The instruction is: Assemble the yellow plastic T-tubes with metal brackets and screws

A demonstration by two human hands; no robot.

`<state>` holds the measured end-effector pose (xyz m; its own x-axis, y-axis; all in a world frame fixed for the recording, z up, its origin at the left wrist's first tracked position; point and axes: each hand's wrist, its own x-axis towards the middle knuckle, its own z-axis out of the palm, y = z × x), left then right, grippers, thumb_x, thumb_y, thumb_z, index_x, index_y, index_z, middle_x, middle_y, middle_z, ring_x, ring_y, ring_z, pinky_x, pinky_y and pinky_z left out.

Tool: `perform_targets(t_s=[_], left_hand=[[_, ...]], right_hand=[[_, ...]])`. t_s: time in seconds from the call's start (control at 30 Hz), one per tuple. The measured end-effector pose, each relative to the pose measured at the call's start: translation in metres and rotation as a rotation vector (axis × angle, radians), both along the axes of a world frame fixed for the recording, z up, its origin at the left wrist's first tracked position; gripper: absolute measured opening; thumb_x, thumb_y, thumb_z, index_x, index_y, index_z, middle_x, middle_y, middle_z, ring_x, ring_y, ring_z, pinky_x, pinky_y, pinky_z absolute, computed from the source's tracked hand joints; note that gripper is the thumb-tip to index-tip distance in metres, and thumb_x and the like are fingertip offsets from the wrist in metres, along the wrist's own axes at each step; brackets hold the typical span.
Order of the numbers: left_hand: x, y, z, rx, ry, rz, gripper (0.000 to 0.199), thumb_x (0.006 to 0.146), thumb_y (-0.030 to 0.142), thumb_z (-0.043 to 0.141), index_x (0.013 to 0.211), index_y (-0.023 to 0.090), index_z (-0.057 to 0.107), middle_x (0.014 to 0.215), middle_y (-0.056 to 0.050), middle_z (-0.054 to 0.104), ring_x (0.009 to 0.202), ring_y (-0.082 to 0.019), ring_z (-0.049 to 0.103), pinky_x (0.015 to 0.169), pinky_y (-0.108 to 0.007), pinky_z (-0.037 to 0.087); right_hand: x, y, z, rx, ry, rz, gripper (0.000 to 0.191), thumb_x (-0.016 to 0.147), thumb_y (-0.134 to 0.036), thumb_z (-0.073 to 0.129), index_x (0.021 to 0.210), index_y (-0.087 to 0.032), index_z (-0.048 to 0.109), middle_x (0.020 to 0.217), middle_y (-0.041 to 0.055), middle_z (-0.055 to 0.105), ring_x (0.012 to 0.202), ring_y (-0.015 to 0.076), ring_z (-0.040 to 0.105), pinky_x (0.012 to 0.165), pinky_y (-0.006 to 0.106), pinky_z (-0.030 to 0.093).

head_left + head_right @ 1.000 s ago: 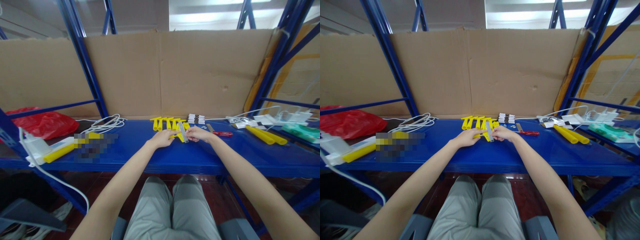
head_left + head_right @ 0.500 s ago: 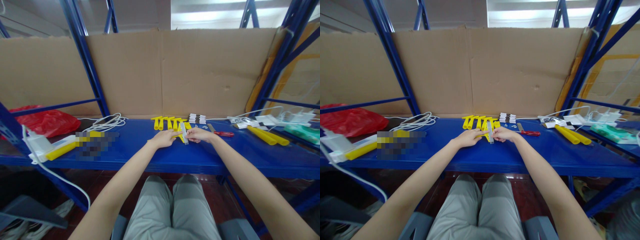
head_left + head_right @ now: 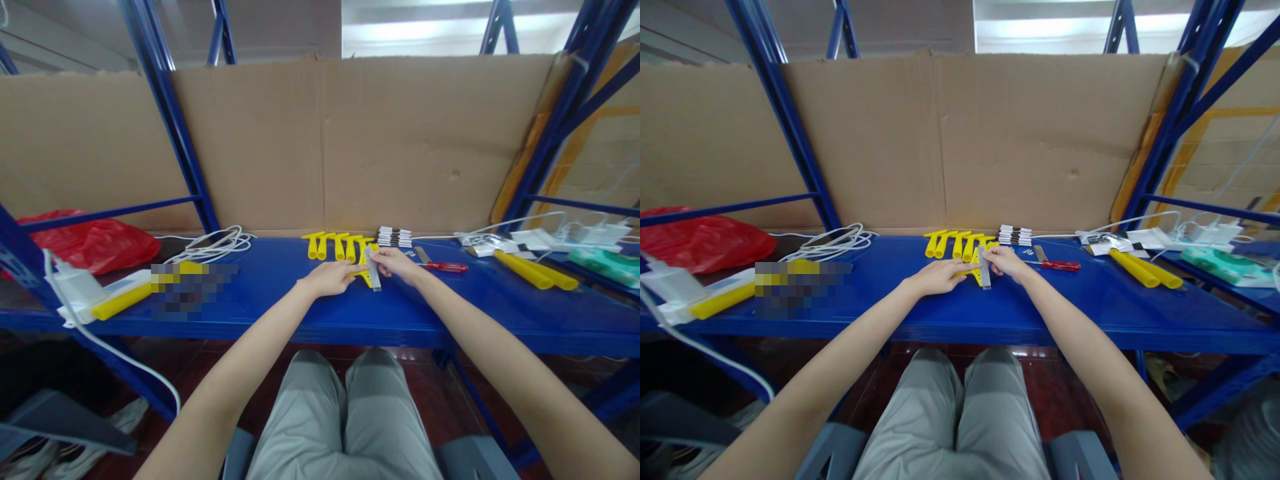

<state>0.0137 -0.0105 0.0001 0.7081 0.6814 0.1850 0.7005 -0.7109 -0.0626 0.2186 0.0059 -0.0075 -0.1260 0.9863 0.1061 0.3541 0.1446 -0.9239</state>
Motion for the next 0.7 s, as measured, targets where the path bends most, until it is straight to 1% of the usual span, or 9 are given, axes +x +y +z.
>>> perform_targets(t_s=[0.1, 0.3, 0.37, 0.43, 0.5, 0.57, 0.63, 0.7], left_hand=[[0.0, 0.0, 0.0, 0.002, 0.009, 0.002, 0.049, 0.096, 0.028, 0.036, 0.144, 0.035, 0.04, 0.128, -0.005, 0.059, 0.116, -0.022, 0.058, 0.097, -0.032, 0.044], [0.001, 0.0, 0.0, 0.001, 0.017, -0.006, 0.049, 0.095, 0.027, 0.037, 0.144, 0.034, 0.041, 0.128, -0.005, 0.061, 0.116, -0.023, 0.059, 0.095, -0.033, 0.045], [0.0, 0.001, 0.0, -0.001, 0.017, 0.002, 0.049, 0.095, 0.027, 0.037, 0.143, 0.034, 0.041, 0.128, -0.004, 0.061, 0.115, -0.023, 0.059, 0.095, -0.032, 0.046], [-0.002, 0.003, 0.001, -0.013, 0.005, 0.014, 0.049, 0.095, 0.027, 0.037, 0.143, 0.033, 0.042, 0.13, -0.004, 0.06, 0.117, -0.022, 0.058, 0.096, -0.032, 0.045], [-0.004, 0.004, 0.002, -0.034, -0.018, 0.023, 0.049, 0.095, 0.026, 0.037, 0.143, 0.033, 0.042, 0.134, -0.004, 0.058, 0.12, -0.022, 0.056, 0.098, -0.032, 0.044], [-0.007, 0.007, 0.003, -0.056, -0.045, 0.027, 0.049, 0.094, 0.025, 0.038, 0.143, 0.031, 0.043, 0.135, -0.003, 0.058, 0.121, -0.021, 0.055, 0.1, -0.032, 0.043], [-0.009, 0.009, 0.003, -0.074, -0.074, 0.026, 0.049, 0.094, 0.025, 0.038, 0.142, 0.031, 0.044, 0.137, -0.003, 0.056, 0.123, -0.02, 0.054, 0.101, -0.032, 0.042], [-0.01, 0.011, 0.002, -0.091, -0.099, 0.027, 0.049, 0.093, 0.025, 0.039, 0.141, 0.03, 0.045, 0.139, -0.002, 0.055, 0.124, -0.02, 0.053, 0.101, -0.031, 0.041]], right_hand=[[-0.002, -0.001, 0.0, 0.003, -0.01, -0.005, 0.024, 0.089, -0.022, 0.053, 0.066, -0.018, 0.049, 0.041, -0.0059, 0.041, 0.036, 0.005, 0.034, 0.038, 0.017, 0.026], [-0.003, 0.002, -0.004, 0.004, -0.001, 0.002, 0.025, 0.089, -0.025, 0.054, 0.065, -0.019, 0.048, 0.04, -0.007, 0.039, 0.035, 0.005, 0.032, 0.037, 0.017, 0.023], [-0.001, 0.007, -0.005, 0.033, 0.007, -0.039, 0.025, 0.089, -0.025, 0.052, 0.065, -0.018, 0.05, 0.045, -0.0061, 0.043, 0.035, 0.0048, 0.032, 0.037, 0.018, 0.023], [0.003, 0.013, -0.005, 0.097, -0.023, -0.13, 0.023, 0.088, -0.021, 0.049, 0.066, -0.017, 0.052, 0.051, -0.0043, 0.049, 0.038, 0.0055, 0.035, 0.039, 0.018, 0.027], [0.011, 0.02, -0.004, 0.196, -0.131, -0.246, 0.02, 0.085, -0.015, 0.049, 0.065, -0.017, 0.053, 0.056, -0.002, 0.055, 0.045, 0.0078, 0.043, 0.046, 0.019, 0.033], [0.02, 0.025, -0.002, 0.292, -0.315, -0.361, 0.018, 0.081, -0.012, 0.051, 0.064, -0.017, 0.056, 0.062, 0.0008, 0.061, 0.057, 0.0113, 0.053, 0.055, 0.02, 0.038], [0.028, 0.028, -0.002, 0.322, -0.503, -0.444, 0.015, 0.08, -0.013, 0.052, 0.067, -0.017, 0.06, 0.072, 0.004, 0.068, 0.067, 0.0142, 0.058, 0.061, 0.022, 0.04], [0.032, 0.029, -0.003, 0.313, -0.641, -0.469, 0.014, 0.08, -0.014, 0.052, 0.073, -0.017, 0.064, 0.081, 0.0062, 0.071, 0.074, 0.0157, 0.062, 0.064, 0.022, 0.041]])
